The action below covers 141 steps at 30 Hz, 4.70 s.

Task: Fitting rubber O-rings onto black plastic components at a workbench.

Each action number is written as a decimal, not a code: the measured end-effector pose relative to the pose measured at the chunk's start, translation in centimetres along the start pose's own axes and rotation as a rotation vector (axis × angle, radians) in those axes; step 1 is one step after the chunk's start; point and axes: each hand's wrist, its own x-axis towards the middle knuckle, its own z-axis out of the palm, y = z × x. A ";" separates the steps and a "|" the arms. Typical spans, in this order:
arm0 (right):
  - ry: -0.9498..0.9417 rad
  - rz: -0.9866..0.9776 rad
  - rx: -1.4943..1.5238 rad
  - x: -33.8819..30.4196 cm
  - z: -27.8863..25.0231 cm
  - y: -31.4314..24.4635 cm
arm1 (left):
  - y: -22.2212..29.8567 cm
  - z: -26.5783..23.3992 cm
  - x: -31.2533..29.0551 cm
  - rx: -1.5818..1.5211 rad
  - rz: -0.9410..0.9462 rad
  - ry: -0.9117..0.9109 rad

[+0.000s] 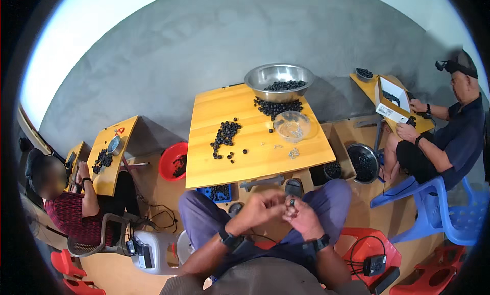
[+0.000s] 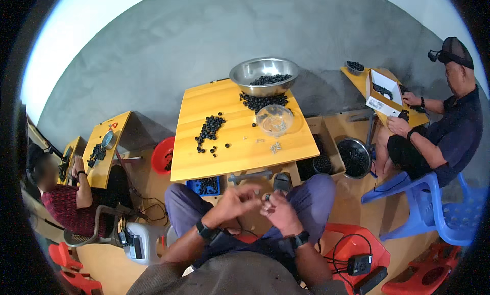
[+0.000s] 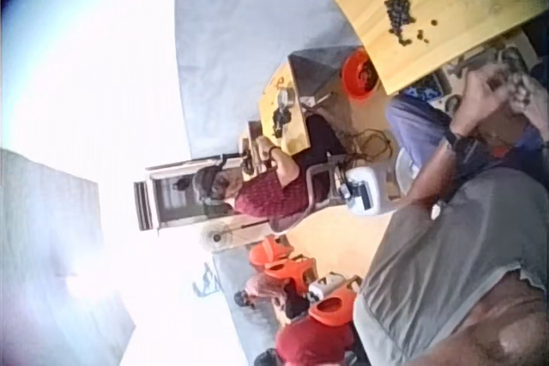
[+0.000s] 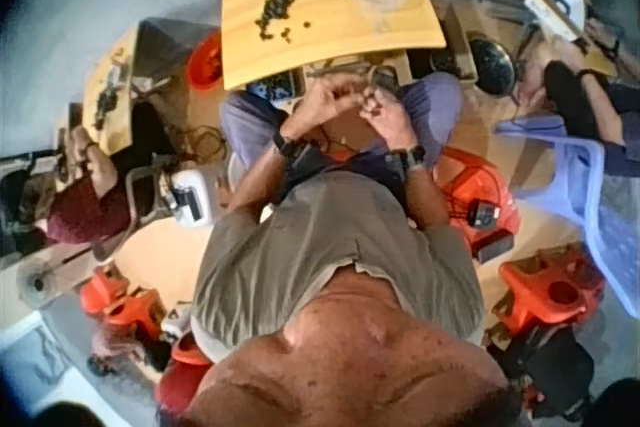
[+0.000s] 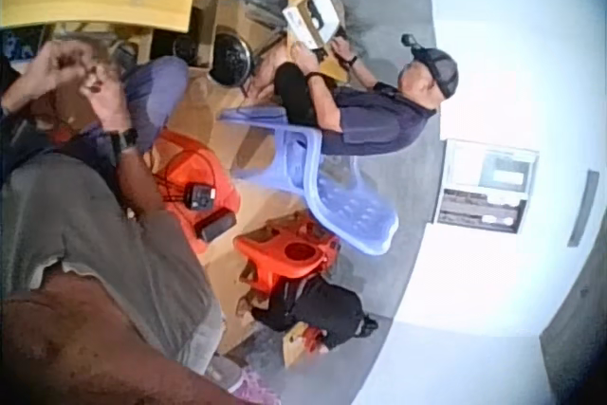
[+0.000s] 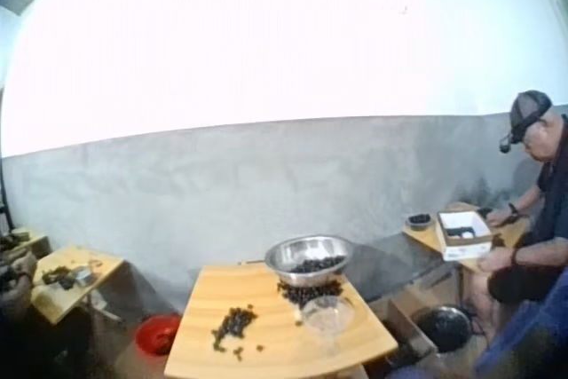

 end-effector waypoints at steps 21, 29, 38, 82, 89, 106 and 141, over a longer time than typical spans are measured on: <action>0.045 -0.349 -0.040 -3.2 -3.3 -6.5 | -12.9 -12.5 5.4 0.749 -0.141 0.809; 0.080 -0.243 -0.074 -3.1 -1.2 -4.2 | -3.6 -3.3 1.6 0.429 0.113 0.381; 0.112 -0.196 -0.261 -3.7 1.8 -1.8 | 2.3 2.8 1.6 0.358 0.395 0.068; 0.011 -0.207 -0.117 -3.2 4.0 0.0 | 2.7 2.6 -0.2 0.066 0.191 0.050; -0.027 -0.207 -0.102 -2.9 4.2 0.3 | 2.8 2.5 -0.7 0.128 0.211 0.113; 0.009 -0.166 -0.079 -3.1 4.8 0.8 | 2.8 1.8 -1.1 0.100 0.190 0.080; 0.097 -0.179 -0.299 -2.8 5.0 1.0 | 3.8 1.9 -0.8 0.175 0.265 0.078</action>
